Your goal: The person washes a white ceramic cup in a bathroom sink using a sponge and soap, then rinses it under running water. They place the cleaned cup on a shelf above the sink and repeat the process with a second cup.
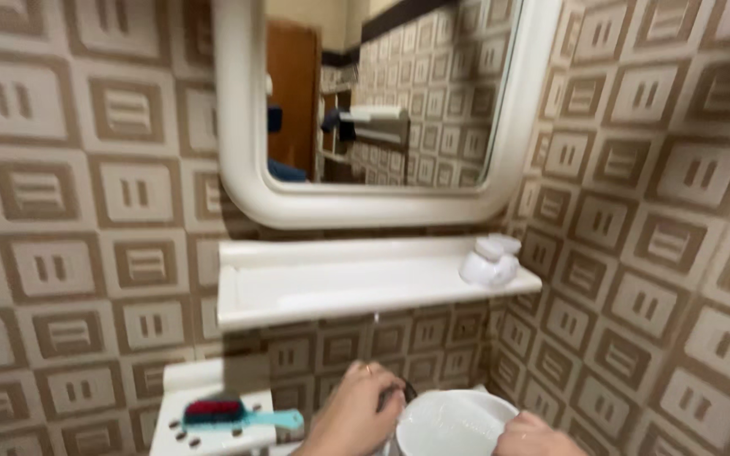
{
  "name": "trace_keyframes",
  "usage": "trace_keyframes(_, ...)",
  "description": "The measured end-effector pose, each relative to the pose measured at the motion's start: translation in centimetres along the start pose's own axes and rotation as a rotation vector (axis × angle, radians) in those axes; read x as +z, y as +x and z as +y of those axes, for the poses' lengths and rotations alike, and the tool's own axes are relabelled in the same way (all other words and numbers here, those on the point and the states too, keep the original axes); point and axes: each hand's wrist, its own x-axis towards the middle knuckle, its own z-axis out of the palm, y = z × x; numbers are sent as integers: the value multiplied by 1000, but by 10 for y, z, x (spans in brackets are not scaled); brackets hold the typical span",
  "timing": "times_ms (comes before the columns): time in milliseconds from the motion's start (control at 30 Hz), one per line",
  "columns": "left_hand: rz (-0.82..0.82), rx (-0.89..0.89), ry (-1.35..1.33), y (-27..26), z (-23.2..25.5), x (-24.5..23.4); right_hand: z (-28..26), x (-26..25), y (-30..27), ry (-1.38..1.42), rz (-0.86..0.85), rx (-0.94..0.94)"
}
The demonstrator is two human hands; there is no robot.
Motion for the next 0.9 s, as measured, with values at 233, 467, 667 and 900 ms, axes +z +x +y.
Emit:
trace_keyframes(233, 159, 324, 600, 47, -4, -97, -163, -124, 142, -295, 63, -77)
trace_keyframes(467, -452, -53, 867, 114, -25, -116, -206, -157, 254, -384, -68, -39)
trace_keyframes(667, -392, -152, 666, 101, -21, -161, -183, -172, 262, -393, 21, 66)
trace_keyframes(900, -234, -180, 741, 66, -23, -174, -174, -184, 228, -435, 98, 255)
